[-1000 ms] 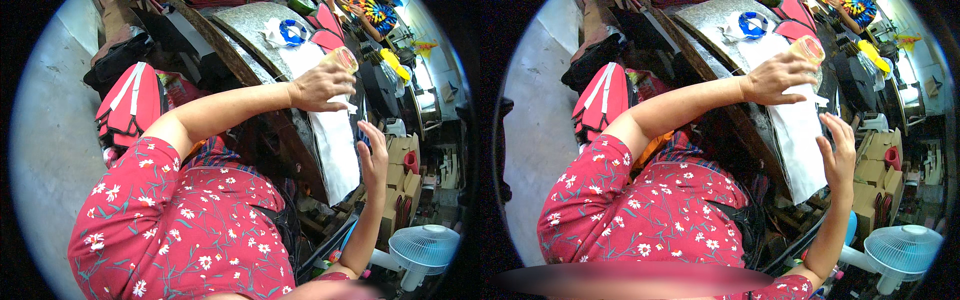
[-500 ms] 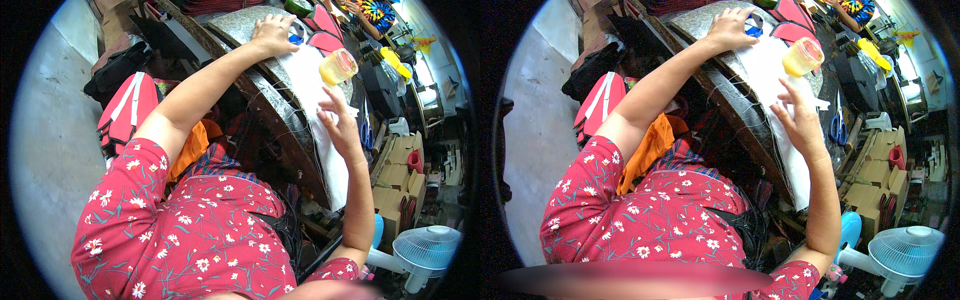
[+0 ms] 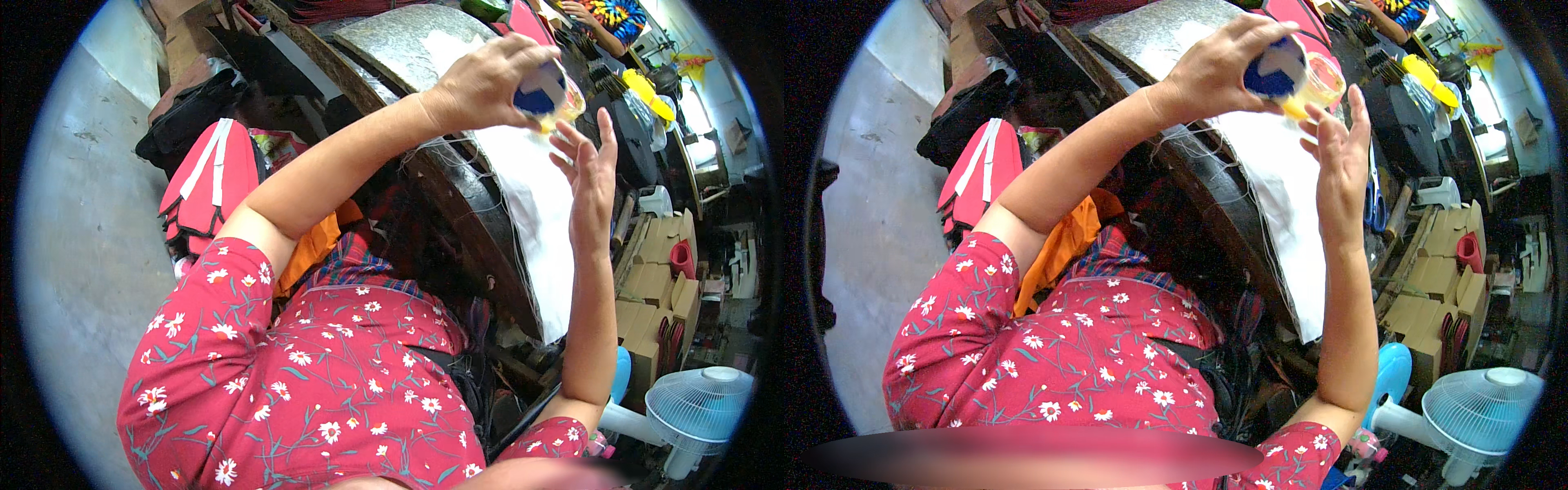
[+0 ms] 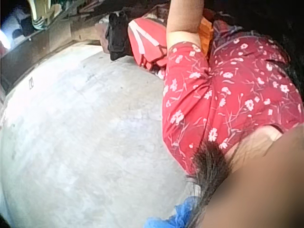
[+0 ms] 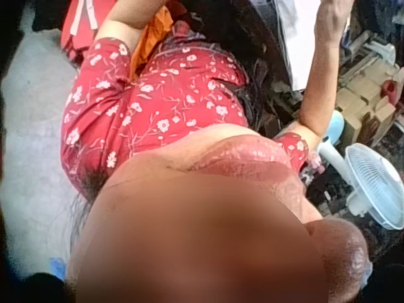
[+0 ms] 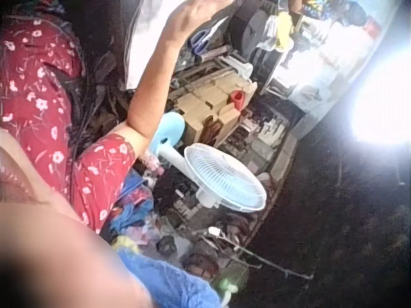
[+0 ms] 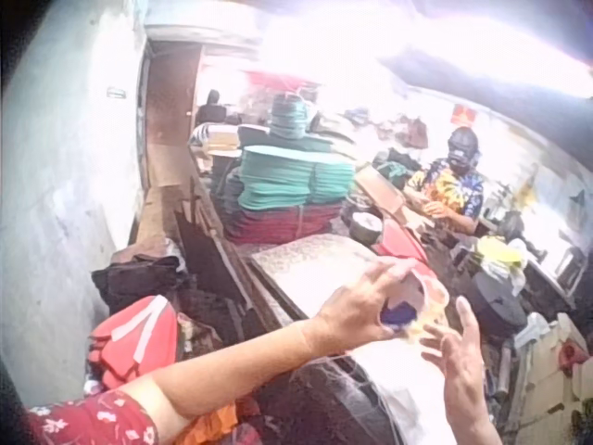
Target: The person cuts a red fabric piece with white tape using scissors, then handles a white fabric sheet, applying tape and cutting it into smaller pieces. The person works at a cluttered table with multiple fabric pieces and tools.
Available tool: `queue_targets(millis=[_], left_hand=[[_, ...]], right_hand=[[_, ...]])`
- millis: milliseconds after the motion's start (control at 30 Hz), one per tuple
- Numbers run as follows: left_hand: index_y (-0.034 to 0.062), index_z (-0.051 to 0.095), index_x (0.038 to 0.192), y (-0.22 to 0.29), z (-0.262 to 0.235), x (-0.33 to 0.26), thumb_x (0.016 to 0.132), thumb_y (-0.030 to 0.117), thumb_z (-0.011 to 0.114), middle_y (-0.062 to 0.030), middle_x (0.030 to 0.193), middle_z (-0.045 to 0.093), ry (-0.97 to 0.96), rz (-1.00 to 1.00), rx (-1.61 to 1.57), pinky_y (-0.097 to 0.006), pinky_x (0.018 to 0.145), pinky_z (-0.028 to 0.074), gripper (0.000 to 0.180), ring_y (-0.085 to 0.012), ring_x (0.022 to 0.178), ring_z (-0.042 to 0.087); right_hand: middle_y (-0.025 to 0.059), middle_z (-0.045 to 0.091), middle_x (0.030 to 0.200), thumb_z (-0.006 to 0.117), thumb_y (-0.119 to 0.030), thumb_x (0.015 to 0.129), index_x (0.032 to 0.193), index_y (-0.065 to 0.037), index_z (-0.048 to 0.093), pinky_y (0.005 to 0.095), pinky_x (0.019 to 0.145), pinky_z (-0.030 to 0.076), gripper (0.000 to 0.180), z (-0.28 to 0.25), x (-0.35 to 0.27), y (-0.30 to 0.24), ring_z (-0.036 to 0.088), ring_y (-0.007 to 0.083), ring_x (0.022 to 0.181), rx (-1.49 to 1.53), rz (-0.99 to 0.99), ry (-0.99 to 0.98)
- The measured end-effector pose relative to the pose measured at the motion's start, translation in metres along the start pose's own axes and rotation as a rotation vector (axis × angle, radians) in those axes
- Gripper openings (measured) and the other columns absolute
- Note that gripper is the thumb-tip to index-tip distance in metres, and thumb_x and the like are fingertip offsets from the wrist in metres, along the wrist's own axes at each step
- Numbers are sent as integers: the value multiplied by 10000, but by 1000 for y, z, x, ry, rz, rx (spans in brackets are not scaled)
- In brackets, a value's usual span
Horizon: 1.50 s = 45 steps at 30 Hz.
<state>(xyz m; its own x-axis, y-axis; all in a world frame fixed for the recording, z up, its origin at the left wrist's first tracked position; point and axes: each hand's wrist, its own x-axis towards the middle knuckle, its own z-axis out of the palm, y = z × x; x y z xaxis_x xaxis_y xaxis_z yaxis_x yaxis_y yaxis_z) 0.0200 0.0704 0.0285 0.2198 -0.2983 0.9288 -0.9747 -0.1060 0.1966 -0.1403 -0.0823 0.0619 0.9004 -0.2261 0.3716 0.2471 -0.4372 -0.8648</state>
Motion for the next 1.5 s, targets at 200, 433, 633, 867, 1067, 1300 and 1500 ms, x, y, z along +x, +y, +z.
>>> queue_targets(millis=[200,433,633,867,1067,1300,1500], left_hand=[[55,485,1346,14,13,-7,847,497,709,-160,1185,603,-12,-459,-639,-352,916,511,703,-251,1076,625],[34,626,1162,11,-12,-13,980,556,451,-155,966,720,-13,-1061,-1440,-306,717,570,580,-216,817,710],[-18,614,1148,31,-11,-13,949,473,515,-193,964,716,-14,-1138,-1576,-362,796,583,538,-285,871,725],[51,609,1157,35,-8,-13,979,420,541,-68,1091,696,-7,-1064,-1651,-364,948,524,415,-185,1009,676],[14,577,1174,42,-5,-13,889,350,720,-122,1067,673,-4,-1040,-1604,-348,916,569,463,-215,975,679],[-33,575,1190,51,-7,-20,908,375,683,-152,1047,682,-124,-1082,-1464,-359,887,584,507,-233,927,704],[-82,541,1216,62,-3,-32,930,429,600,-223,1058,669,-93,-994,-1622,-418,911,578,589,-304,944,705]], right_hand=[[193,641,1194,493,-403,1025,1560,-59,80,370,916,509,758,5,6,-4,652,242,1039,151,57,-99],[176,627,1242,539,-359,1011,1564,-85,111,345,912,510,751,8,-6,-11,644,222,1055,-68,17,-86],[173,580,1294,562,-325,1001,1567,-93,140,326,919,496,743,19,-7,-22,605,204,1106,-80,-112,-110],[122,603,1170,653,-246,953,1555,-107,214,305,871,486,758,20,-13,-31,593,178,1057,-107,-184,-46],[115,609,1154,792,-251,816,1551,-108,239,358,867,456,930,15,-9,-29,587,207,1034,-555,-507,134],[25,660,901,705,2,853,1399,-97,532,214,669,488,582,-6,-2,-21,608,86,765,-352,-270,17],[16,618,777,641,-40,933,1385,-65,531,196,522,449,466,-29,-3,-12,574,57,635,-204,-62,78]])
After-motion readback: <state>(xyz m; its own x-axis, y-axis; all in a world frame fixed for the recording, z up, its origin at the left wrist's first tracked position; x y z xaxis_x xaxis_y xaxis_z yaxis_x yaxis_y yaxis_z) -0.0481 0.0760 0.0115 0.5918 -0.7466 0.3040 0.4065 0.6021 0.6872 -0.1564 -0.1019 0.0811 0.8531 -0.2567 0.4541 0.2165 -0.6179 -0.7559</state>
